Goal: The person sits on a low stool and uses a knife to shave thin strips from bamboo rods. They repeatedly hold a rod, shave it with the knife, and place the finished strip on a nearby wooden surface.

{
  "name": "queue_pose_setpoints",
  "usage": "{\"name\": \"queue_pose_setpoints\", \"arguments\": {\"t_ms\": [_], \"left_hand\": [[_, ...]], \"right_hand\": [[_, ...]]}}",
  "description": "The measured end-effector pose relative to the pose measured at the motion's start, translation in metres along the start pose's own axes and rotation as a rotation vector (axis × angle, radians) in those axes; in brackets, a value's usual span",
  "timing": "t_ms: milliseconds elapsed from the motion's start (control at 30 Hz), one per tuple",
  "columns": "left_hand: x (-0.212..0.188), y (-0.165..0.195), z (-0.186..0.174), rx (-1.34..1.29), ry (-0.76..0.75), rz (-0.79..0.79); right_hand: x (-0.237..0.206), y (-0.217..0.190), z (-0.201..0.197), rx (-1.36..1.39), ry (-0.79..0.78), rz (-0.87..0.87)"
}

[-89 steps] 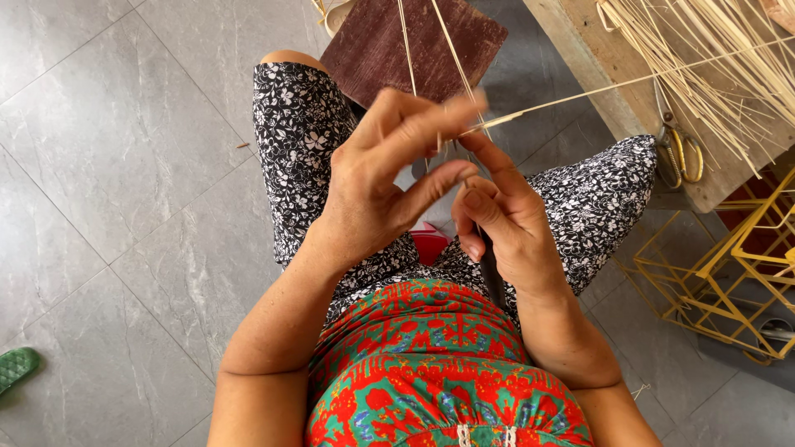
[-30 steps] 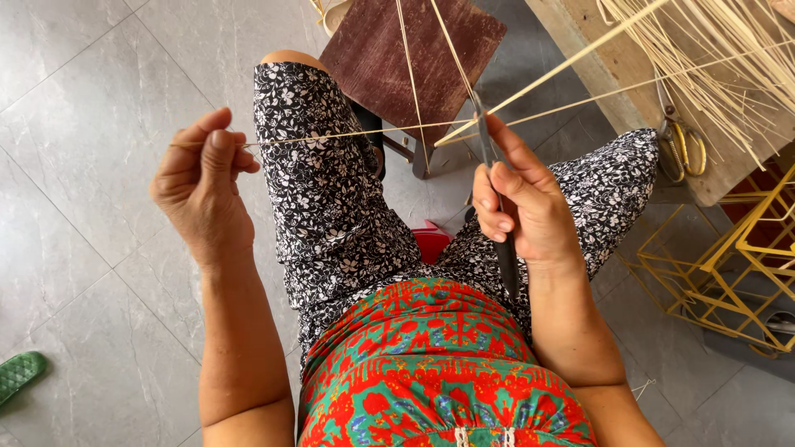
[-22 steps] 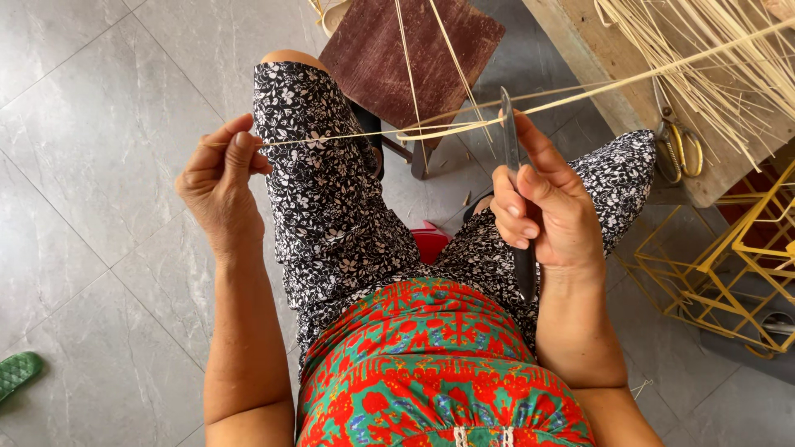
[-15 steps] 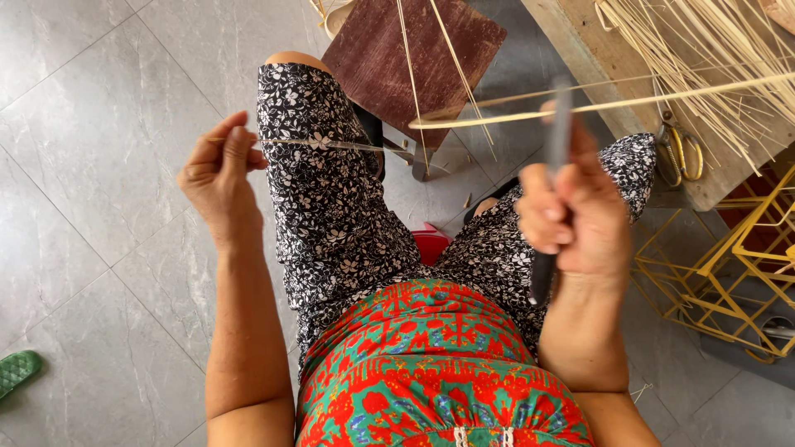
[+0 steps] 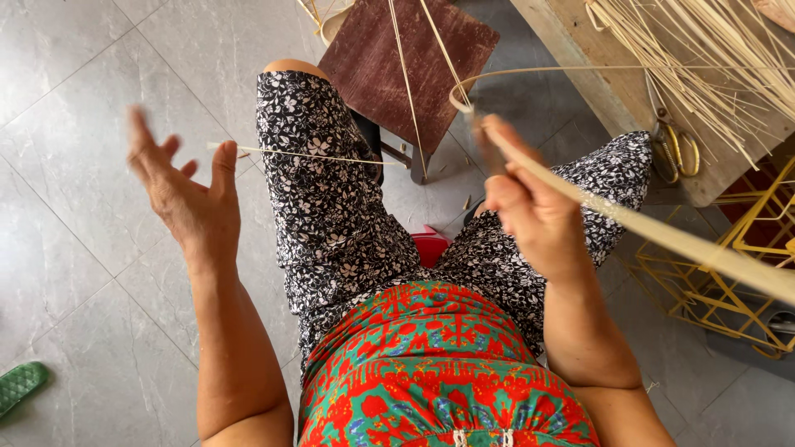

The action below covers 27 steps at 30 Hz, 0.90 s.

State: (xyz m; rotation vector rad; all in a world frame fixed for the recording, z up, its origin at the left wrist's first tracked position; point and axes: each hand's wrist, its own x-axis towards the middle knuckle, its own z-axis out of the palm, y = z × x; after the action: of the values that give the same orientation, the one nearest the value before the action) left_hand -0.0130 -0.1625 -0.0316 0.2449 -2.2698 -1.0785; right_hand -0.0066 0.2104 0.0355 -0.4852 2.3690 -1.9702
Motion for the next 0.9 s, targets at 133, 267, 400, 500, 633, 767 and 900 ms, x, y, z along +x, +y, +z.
{"name": "queue_pose_setpoints", "arguments": {"t_ms": [133,267,400,500,633,767,900], "left_hand": [[-0.003,0.045,-0.004,-0.672,-0.545,-0.336],[-0.006,0.078,0.006,-0.698,-1.089,-0.413],[-0.011,0.096,0.015,-0.577,-1.275,-0.462],[-0.011,0.092,0.016,-0.534,-1.222,-0.423],[-0.015,0.071,0.006,-0.556,-1.136,-0.455],[-0.030,0.063,0.005,-0.664,-1.103,-0.515],[-0.042,0.075,0.008,-0.683,-1.089,-0.503]], "right_hand": [[0.008,-0.003,0.032,-0.418,-0.116,-0.214],[0.005,-0.008,0.049,-0.667,-0.198,-0.296],[0.004,-0.001,0.054,-0.736,-0.218,-0.316],[0.001,0.010,0.049,-0.551,-0.253,-0.235],[-0.002,0.025,0.031,-0.256,-0.378,0.228],[-0.003,0.028,0.018,0.186,-0.447,0.400],[-0.003,0.020,0.026,0.447,-0.436,0.458]]}}
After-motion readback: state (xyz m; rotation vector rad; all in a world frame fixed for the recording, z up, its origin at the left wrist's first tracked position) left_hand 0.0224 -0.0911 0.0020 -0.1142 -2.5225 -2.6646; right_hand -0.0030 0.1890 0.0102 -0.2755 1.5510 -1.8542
